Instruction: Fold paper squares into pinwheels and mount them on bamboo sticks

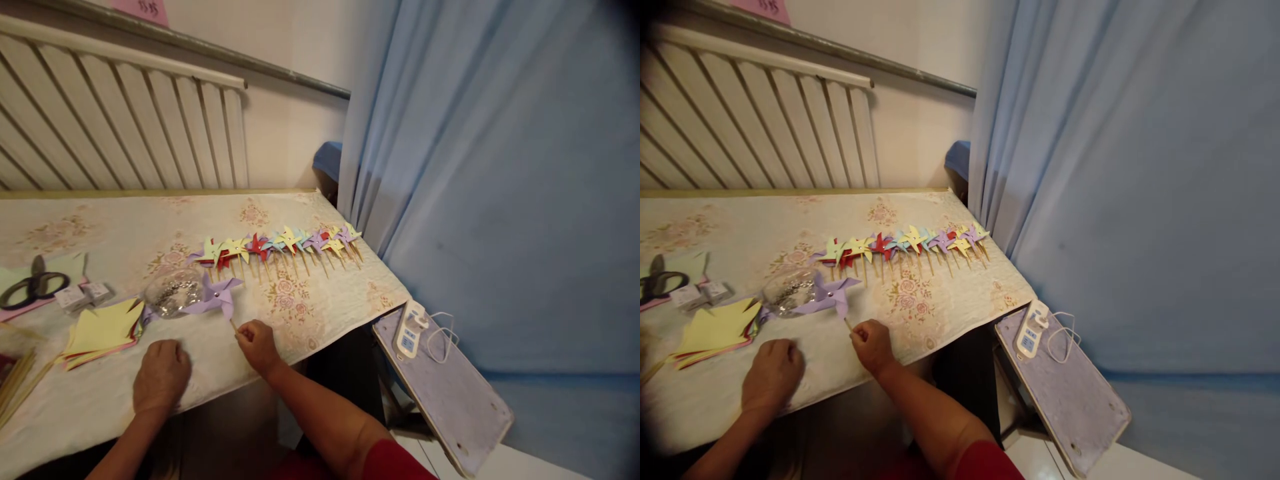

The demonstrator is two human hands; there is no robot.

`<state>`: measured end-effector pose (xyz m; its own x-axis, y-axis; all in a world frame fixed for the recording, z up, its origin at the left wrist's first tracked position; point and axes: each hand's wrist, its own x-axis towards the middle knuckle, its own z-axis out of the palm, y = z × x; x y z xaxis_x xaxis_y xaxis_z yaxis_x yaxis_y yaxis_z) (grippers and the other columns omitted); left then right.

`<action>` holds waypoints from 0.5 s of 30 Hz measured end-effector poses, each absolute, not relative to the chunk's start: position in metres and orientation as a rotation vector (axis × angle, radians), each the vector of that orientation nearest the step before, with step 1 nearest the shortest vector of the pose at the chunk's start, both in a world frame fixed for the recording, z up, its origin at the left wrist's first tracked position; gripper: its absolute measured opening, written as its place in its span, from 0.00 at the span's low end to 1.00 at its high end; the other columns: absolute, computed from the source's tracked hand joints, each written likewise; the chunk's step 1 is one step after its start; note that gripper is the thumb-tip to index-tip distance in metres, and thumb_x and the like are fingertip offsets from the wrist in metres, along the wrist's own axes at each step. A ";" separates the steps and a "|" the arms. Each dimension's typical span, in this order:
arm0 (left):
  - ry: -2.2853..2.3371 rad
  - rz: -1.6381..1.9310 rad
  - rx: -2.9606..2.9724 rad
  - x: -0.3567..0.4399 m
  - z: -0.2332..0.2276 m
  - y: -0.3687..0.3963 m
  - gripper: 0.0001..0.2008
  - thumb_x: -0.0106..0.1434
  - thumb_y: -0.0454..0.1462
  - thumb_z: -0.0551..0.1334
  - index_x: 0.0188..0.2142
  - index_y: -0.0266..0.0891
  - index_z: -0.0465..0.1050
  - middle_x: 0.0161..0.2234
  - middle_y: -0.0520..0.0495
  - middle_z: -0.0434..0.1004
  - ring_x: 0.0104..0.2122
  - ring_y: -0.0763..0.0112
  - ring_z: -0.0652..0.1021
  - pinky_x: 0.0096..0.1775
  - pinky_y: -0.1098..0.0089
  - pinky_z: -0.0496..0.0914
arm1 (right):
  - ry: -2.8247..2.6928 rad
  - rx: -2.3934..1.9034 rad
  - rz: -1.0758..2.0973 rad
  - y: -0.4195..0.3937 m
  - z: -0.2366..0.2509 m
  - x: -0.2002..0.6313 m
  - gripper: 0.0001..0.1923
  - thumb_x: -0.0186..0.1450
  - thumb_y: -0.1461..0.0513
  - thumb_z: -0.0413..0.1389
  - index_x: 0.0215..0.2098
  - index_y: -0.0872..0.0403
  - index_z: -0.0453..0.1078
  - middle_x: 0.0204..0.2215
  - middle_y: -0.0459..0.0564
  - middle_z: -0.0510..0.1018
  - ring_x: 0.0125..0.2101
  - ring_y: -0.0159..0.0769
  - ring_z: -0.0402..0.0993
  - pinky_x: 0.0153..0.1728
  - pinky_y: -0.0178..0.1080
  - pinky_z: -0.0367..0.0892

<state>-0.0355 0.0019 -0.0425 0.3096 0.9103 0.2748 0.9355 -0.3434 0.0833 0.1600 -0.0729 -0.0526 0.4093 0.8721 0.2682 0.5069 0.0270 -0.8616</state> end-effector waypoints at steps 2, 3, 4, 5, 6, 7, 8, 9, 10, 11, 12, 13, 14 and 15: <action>-1.727 -0.416 -2.475 -0.036 -0.043 0.003 0.16 0.68 0.38 0.47 0.39 0.34 0.72 0.41 0.37 0.72 0.43 0.56 0.75 0.41 0.62 0.68 | -1.209 -1.628 0.412 -0.078 -0.053 0.168 0.04 0.59 0.68 0.59 0.28 0.54 0.73 0.25 0.42 0.73 0.26 0.28 0.67 0.31 0.31 0.61; -1.721 -0.412 -2.475 -0.036 -0.043 0.004 0.16 0.68 0.38 0.47 0.39 0.34 0.71 0.41 0.37 0.72 0.44 0.56 0.75 0.41 0.62 0.69 | -1.204 -1.637 0.388 -0.081 -0.053 0.174 0.04 0.60 0.68 0.59 0.28 0.54 0.72 0.25 0.42 0.73 0.26 0.28 0.66 0.31 0.31 0.61; -1.720 -0.408 -2.471 -0.036 -0.043 0.004 0.16 0.68 0.39 0.46 0.38 0.34 0.71 0.40 0.37 0.72 0.43 0.56 0.75 0.41 0.62 0.69 | -1.205 -1.650 0.360 -0.084 -0.054 0.181 0.04 0.60 0.68 0.59 0.28 0.54 0.72 0.25 0.42 0.72 0.26 0.28 0.66 0.31 0.31 0.61; -1.719 -0.403 -2.468 -0.036 -0.043 0.005 0.16 0.68 0.39 0.46 0.38 0.34 0.71 0.40 0.37 0.72 0.43 0.56 0.75 0.41 0.62 0.69 | -1.211 -1.668 0.330 -0.088 -0.054 0.189 0.04 0.60 0.67 0.58 0.28 0.54 0.72 0.24 0.42 0.72 0.26 0.29 0.65 0.31 0.31 0.60; -1.717 -0.400 -2.469 -0.036 -0.043 0.005 0.16 0.68 0.38 0.46 0.38 0.34 0.71 0.40 0.37 0.72 0.43 0.56 0.75 0.41 0.62 0.68 | -1.227 -1.688 0.300 -0.091 -0.054 0.198 0.04 0.61 0.67 0.58 0.28 0.54 0.72 0.25 0.42 0.72 0.26 0.29 0.65 0.31 0.32 0.60; -1.719 -0.398 -2.470 -0.036 -0.043 0.005 0.16 0.68 0.38 0.47 0.38 0.34 0.71 0.40 0.37 0.72 0.43 0.56 0.75 0.41 0.62 0.68 | -1.243 -1.712 0.267 -0.094 -0.055 0.208 0.04 0.61 0.67 0.57 0.29 0.54 0.71 0.25 0.43 0.71 0.26 0.29 0.65 0.31 0.32 0.60; -1.720 -0.397 -2.472 -0.036 -0.043 0.005 0.16 0.68 0.38 0.47 0.38 0.34 0.71 0.40 0.36 0.72 0.42 0.56 0.75 0.41 0.62 0.68 | -1.256 -1.739 0.231 -0.097 -0.055 0.219 0.05 0.62 0.67 0.56 0.28 0.53 0.71 0.25 0.43 0.71 0.27 0.30 0.64 0.31 0.32 0.60; -1.724 -0.400 -2.474 -0.036 -0.043 0.005 0.16 0.68 0.38 0.47 0.38 0.33 0.71 0.40 0.36 0.72 0.42 0.56 0.75 0.41 0.62 0.68 | -1.265 -1.763 0.193 -0.100 -0.055 0.230 0.05 0.62 0.67 0.56 0.28 0.54 0.71 0.25 0.43 0.71 0.27 0.31 0.64 0.32 0.33 0.59; -1.725 -0.406 -2.475 -0.036 -0.043 0.005 0.16 0.68 0.38 0.47 0.38 0.33 0.71 0.40 0.36 0.72 0.42 0.55 0.75 0.41 0.61 0.68 | -1.277 -1.780 0.160 -0.103 -0.055 0.241 0.05 0.62 0.67 0.56 0.28 0.53 0.70 0.25 0.44 0.71 0.28 0.31 0.65 0.32 0.33 0.60; -1.728 -0.416 -2.475 -0.036 -0.043 0.005 0.16 0.68 0.38 0.47 0.38 0.33 0.72 0.40 0.36 0.72 0.42 0.55 0.75 0.40 0.61 0.68 | -1.279 -1.796 0.124 -0.106 -0.054 0.252 0.06 0.62 0.68 0.55 0.28 0.53 0.70 0.26 0.44 0.71 0.28 0.32 0.65 0.33 0.33 0.60; -1.727 -0.429 -2.474 -0.037 -0.043 0.005 0.17 0.68 0.38 0.47 0.38 0.32 0.72 0.40 0.35 0.72 0.42 0.55 0.75 0.40 0.61 0.68 | -1.281 -1.809 0.099 -0.108 -0.054 0.264 0.07 0.62 0.68 0.54 0.28 0.53 0.70 0.26 0.45 0.71 0.29 0.32 0.65 0.33 0.33 0.60; -1.717 -0.444 -2.480 -0.037 -0.043 0.005 0.17 0.68 0.38 0.47 0.38 0.32 0.72 0.40 0.35 0.72 0.42 0.55 0.75 0.41 0.61 0.68 | -1.274 -1.817 0.072 -0.110 -0.054 0.275 0.07 0.62 0.68 0.54 0.28 0.53 0.70 0.26 0.45 0.71 0.29 0.32 0.66 0.33 0.33 0.60; -1.702 -0.460 -2.489 -0.037 -0.043 0.005 0.17 0.68 0.38 0.46 0.38 0.32 0.72 0.40 0.35 0.72 0.43 0.54 0.74 0.42 0.61 0.68 | -1.274 -1.820 0.053 -0.113 -0.053 0.286 0.07 0.63 0.68 0.53 0.29 0.53 0.70 0.27 0.45 0.72 0.29 0.32 0.66 0.33 0.33 0.60; -1.690 -0.470 -2.498 -0.037 -0.043 0.005 0.17 0.68 0.38 0.46 0.38 0.32 0.72 0.40 0.34 0.72 0.43 0.54 0.74 0.43 0.60 0.68 | -1.272 -1.826 0.037 -0.114 -0.053 0.297 0.07 0.64 0.67 0.53 0.29 0.53 0.71 0.27 0.46 0.72 0.30 0.32 0.67 0.33 0.34 0.60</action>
